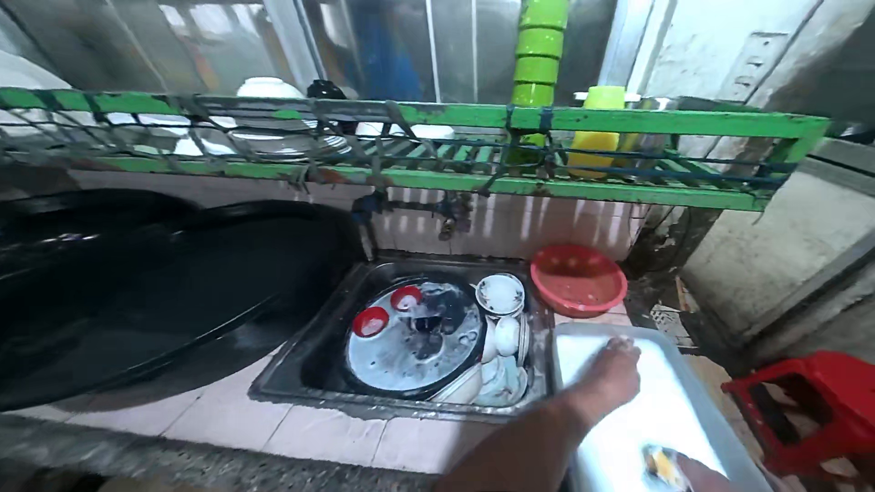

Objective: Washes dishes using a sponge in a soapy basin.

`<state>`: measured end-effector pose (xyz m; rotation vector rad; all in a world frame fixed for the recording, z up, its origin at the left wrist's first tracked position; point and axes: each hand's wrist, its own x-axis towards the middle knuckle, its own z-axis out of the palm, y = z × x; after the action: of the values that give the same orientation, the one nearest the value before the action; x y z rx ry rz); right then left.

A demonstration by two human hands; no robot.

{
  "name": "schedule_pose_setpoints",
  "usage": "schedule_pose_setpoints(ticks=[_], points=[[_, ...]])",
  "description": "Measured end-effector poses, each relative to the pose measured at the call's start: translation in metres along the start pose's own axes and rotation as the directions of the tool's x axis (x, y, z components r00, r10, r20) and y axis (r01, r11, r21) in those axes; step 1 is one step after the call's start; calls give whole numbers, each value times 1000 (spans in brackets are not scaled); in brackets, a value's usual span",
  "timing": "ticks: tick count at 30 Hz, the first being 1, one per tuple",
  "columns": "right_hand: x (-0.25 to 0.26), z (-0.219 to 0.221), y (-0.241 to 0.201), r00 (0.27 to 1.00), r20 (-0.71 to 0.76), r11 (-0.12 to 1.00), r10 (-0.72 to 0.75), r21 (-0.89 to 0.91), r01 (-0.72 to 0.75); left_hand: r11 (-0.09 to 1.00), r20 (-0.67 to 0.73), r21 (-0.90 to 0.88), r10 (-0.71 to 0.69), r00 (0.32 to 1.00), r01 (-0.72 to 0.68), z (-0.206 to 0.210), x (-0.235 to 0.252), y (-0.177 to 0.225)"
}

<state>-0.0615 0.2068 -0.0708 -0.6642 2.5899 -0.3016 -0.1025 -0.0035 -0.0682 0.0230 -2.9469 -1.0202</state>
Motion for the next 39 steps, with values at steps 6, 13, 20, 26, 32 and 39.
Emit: schedule_pose_setpoints(ticks=[6,13,20,26,32,39], points=[[-53,-21,-4,974,-221,984,57,180,-17,949,318,151,-313,895,278,38,-14,-3],[-74,0,15,977,-209,989,51,145,-21,917,147,221,-369,918,333,40,-2,2],[-69,-1,14,992,-121,991,34,132,-18,785,152,-329,-505,850,525,29,16,-23],[-66,-1,15,995,-93,996,22,93,-14,911,2,-25,-412,911,412,26,13,-13],[-58,3,20,996,-83,995,44,88,-36,991,60,134,-35,998,27,37,32,8],[-64,2,17,992,-74,984,103,154,-91,957,547,36,-259,796,287,0,57,20]])
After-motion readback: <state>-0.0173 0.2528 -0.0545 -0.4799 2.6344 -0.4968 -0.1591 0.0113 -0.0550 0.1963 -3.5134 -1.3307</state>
